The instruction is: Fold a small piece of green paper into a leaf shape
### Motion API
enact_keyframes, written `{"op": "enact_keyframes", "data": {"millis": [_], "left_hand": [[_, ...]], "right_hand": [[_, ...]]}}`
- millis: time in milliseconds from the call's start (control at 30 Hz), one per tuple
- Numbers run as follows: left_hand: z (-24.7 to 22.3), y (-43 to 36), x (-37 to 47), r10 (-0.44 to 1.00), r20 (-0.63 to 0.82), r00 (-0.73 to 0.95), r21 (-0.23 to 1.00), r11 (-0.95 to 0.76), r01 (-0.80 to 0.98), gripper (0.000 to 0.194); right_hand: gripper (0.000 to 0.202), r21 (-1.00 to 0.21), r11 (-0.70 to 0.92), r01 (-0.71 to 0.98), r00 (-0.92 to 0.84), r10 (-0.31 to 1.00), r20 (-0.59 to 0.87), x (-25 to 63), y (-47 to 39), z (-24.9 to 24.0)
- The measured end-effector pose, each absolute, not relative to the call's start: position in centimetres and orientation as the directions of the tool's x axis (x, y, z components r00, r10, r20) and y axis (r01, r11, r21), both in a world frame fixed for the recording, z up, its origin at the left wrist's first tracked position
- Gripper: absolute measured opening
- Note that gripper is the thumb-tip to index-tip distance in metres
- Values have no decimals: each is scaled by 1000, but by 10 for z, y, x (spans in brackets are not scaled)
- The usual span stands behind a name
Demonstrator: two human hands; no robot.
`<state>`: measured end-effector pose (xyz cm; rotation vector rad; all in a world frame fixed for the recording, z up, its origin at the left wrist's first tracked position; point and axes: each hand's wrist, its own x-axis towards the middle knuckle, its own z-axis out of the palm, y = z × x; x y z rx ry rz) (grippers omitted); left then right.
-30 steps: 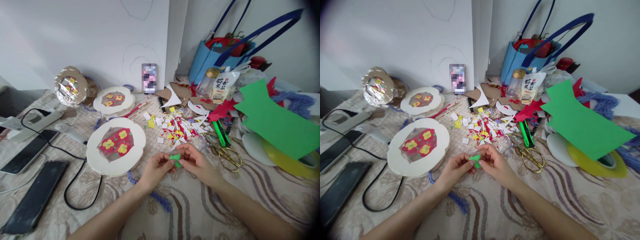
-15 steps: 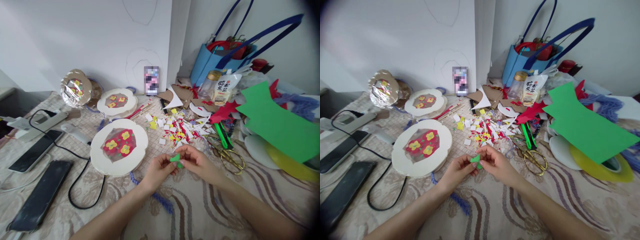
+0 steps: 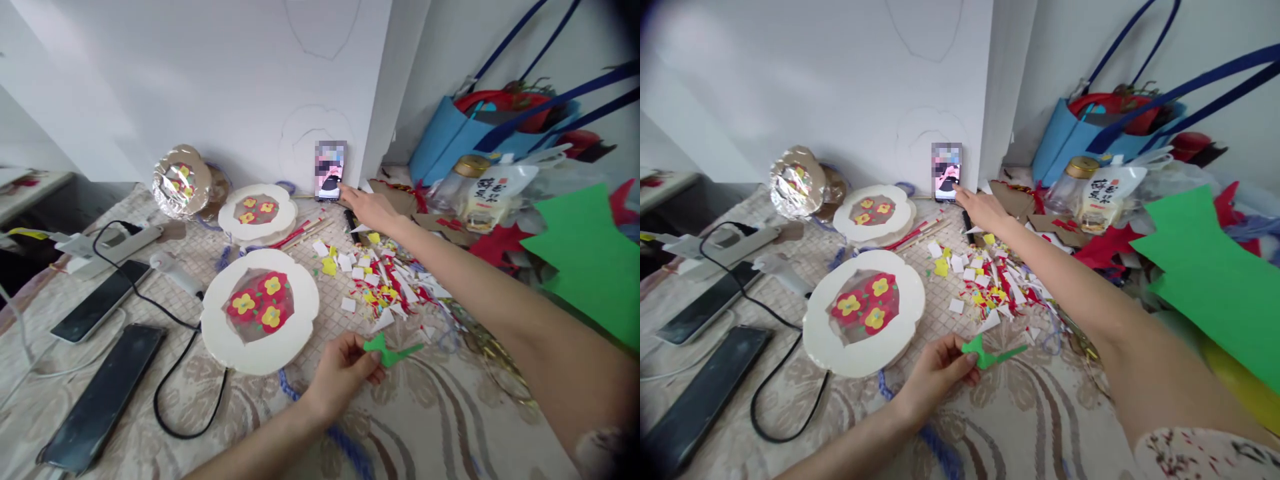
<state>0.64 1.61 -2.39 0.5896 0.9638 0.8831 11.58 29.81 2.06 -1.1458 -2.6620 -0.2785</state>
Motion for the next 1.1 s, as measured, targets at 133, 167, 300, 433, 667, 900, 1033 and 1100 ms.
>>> {"op": "enact_keyframes", "data": {"millis": [133,167,300,433,667,900,1033,1100], "left_hand": [[-26,17,7,834,-470,290,725,552,-412,42],[-26,17,7,832,-473,289,717,555,-422,42],[-26,17,7,823,-483,300,701,569,-431,41],[-26,17,8,823,-484,297,702,568,-429,41],[-25,18,5,835,-466,292,726,550,-412,39],[-20,18,4,865,-420,273,781,498,-376,34],[-15,17,4,876,-417,241,799,480,-363,31],[-14,16,4,882,-407,237,811,468,-351,29]], "right_hand": [[37,193,695,692,-720,646,254,101,326,15],[38,217,693,687,-726,642,247,98,331,14],[42,248,663,707,-707,668,233,91,343,13],[39,183,662,727,-686,686,243,88,337,17],[34,-177,747,641,-663,655,364,105,245,34],[21,-644,518,563,-536,822,192,159,106,55],[16,-862,251,440,-385,920,72,182,53,42],[13,-913,150,379,-302,953,30,187,39,31]]}}
